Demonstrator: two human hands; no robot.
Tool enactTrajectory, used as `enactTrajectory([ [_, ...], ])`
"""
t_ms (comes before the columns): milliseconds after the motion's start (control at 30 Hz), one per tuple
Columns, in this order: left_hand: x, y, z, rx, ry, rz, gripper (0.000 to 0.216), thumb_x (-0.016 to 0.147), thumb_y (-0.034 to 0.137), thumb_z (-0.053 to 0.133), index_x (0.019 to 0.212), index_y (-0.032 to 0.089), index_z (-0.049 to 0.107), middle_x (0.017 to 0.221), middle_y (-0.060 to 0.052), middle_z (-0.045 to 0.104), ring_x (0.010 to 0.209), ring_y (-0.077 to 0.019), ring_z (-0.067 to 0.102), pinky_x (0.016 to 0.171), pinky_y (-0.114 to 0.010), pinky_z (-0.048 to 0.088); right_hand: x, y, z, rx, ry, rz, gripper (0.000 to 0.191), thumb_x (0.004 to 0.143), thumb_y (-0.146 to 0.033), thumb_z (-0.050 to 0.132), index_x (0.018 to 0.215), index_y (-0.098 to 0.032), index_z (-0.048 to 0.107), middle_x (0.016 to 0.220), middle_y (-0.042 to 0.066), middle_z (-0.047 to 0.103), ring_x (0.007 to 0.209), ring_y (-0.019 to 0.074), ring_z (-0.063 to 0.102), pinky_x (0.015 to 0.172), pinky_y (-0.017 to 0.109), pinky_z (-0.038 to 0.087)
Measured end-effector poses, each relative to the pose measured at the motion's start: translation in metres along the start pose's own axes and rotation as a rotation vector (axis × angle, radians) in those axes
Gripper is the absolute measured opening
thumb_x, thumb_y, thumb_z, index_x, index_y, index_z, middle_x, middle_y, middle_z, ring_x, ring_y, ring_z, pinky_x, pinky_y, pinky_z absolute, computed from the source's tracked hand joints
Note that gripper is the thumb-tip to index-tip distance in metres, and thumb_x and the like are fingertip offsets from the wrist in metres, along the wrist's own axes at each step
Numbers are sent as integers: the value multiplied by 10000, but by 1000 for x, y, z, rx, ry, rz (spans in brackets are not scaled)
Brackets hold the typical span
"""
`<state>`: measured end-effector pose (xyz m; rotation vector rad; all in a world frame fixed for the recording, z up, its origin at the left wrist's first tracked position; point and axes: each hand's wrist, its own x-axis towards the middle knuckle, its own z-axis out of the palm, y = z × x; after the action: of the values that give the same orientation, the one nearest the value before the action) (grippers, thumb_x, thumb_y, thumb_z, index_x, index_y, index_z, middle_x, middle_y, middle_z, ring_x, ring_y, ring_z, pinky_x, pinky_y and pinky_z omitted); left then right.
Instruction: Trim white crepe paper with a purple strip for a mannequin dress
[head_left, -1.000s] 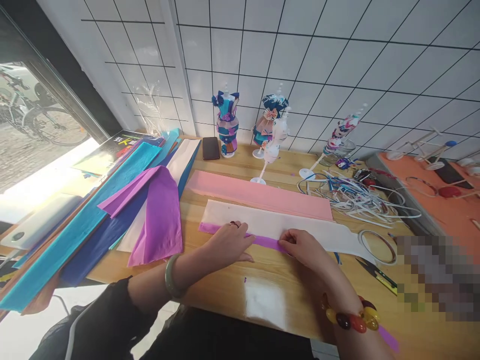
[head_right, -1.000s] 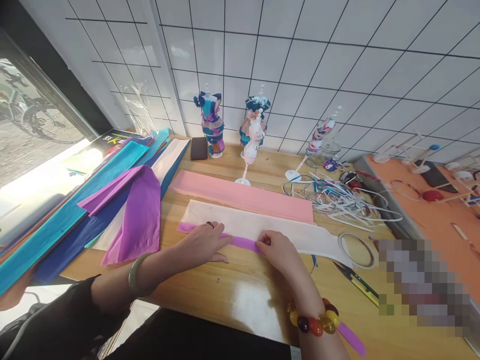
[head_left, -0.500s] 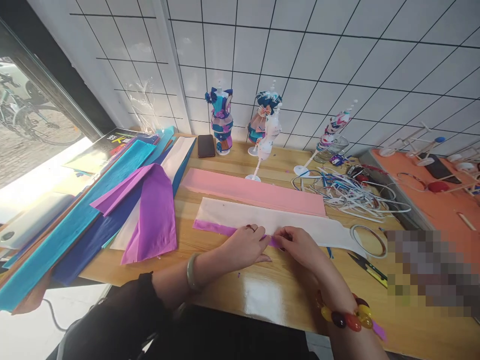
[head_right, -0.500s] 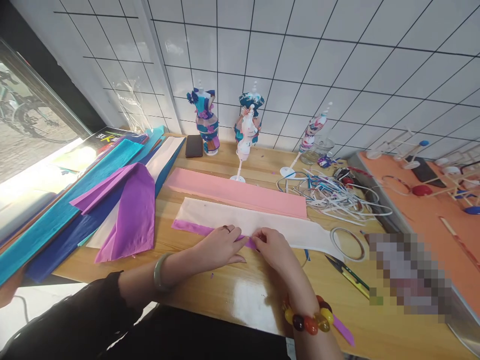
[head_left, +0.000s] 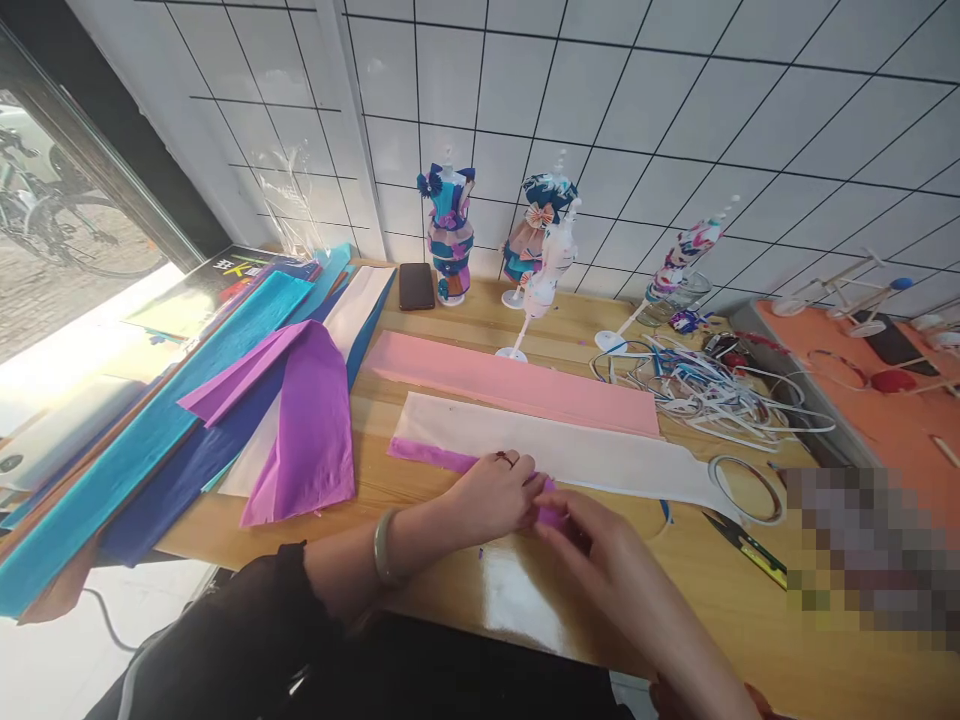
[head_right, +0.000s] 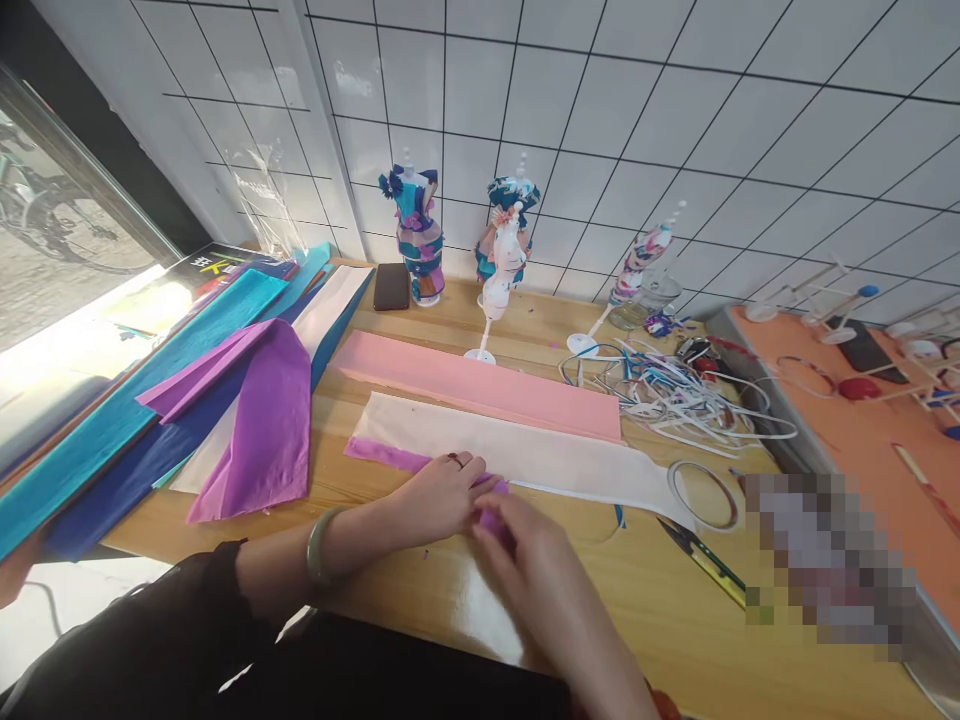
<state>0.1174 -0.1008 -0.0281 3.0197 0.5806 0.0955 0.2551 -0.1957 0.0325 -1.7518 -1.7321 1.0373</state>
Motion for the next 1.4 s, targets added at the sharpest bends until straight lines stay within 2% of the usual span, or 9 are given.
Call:
enactTrajectory([
  [100, -1, -1, -1, 0, -10, 6, 278, 883, 267, 399, 1121, 145, 477, 955, -108, 505, 868, -234, 509, 709, -362, 444, -20, -15, 2, 47, -222, 22, 196, 858, -352, 452, 961, -226, 561, 843, 19, 632, 743, 151, 563, 674, 246, 432],
  [200, -1, 0, -2, 7, -4, -5, 295, 886, 304, 398, 1118, 143, 481, 950, -108, 505, 873, -241, 509, 709, -371, 445, -29, -5, -10, 176, -376, 64, 236, 893, -390, 391, 957, -229, 551, 835, 12, 624, 764, 145, 574, 705, 246, 446],
  [300, 0, 1, -1, 5, 2, -9, 377, 884, 413, 400, 1133, 140, 479, 948, -107, 509, 887, -242, 508, 738, -370, 443, -23, 25, -21, 124, -102, 158, 315, 899, -433, 336, 836, -206, 544, 759, 28, 610, 713, 160, 582, 658, 262, 454],
  [400, 1, 1, 0, -1, -1, -13, 464, 859, 524, 396, 1110, 144, 489, 964, -109, 510, 899, -239, 506, 759, -367, 439, -10, 51, -20, -102, 185, 200, 277, 857, -426, 418, 894, -200, 574, 830, 65, 634, 734, 187, 587, 657, 291, 454],
  [533, 1, 0, 2, -3, 5, -14, 478, 863, 538, 371, 1102, 144, 497, 966, -113, 513, 899, -236, 507, 765, -364, 436, 3, 61, -5, -225, 181, 40, 273, 845, -360, 448, 1018, -211, 598, 1009, 84, 624, 891, 213, 585, 770, 325, 450],
  [700, 2, 1, 0, -15, 4, -12, 486, 864, 529, 379, 1165, 159, 475, 964, -104, 513, 898, -241, 507, 772, -372, 432, 3, 67, -5, -303, 168, 65, 281, 882, -362, 377, 860, -222, 619, 911, 62, 645, 846, 203, 591, 753, 317, 438],
  [967, 2, -1, -1, -25, -24, -5, 419, 887, 448, 377, 1170, 155, 473, 953, -108, 512, 873, -231, 506, 768, -376, 431, -25, 104, -48, -523, 369, 273, 294, 833, -414, 393, 840, -215, 609, 875, 81, 660, 775, 244, 606, 646, 337, 421],
  [1167, 2, -1, 4, -12, 13, -16, 513, 848, 543, 398, 1176, 155, 471, 954, -96, 506, 863, -243, 509, 765, -373, 438, -58, 136, -86, -676, 528, 528, 341, 833, -459, 376, 912, -225, 612, 983, 130, 656, 806, 276, 611, 616, 354, 429],
  [1400, 3, -1, 5, 11, 12, -5, 494, 854, 526, 404, 1169, 153, 476, 938, -94, 507, 850, -234, 509, 758, -367, 441, -84, 175, -122, -829, 663, 791, 418, 832, -470, 344, 1011, -258, 656, 1000, 209, 642, 742, 300, 610, 564, 401, 384],
])
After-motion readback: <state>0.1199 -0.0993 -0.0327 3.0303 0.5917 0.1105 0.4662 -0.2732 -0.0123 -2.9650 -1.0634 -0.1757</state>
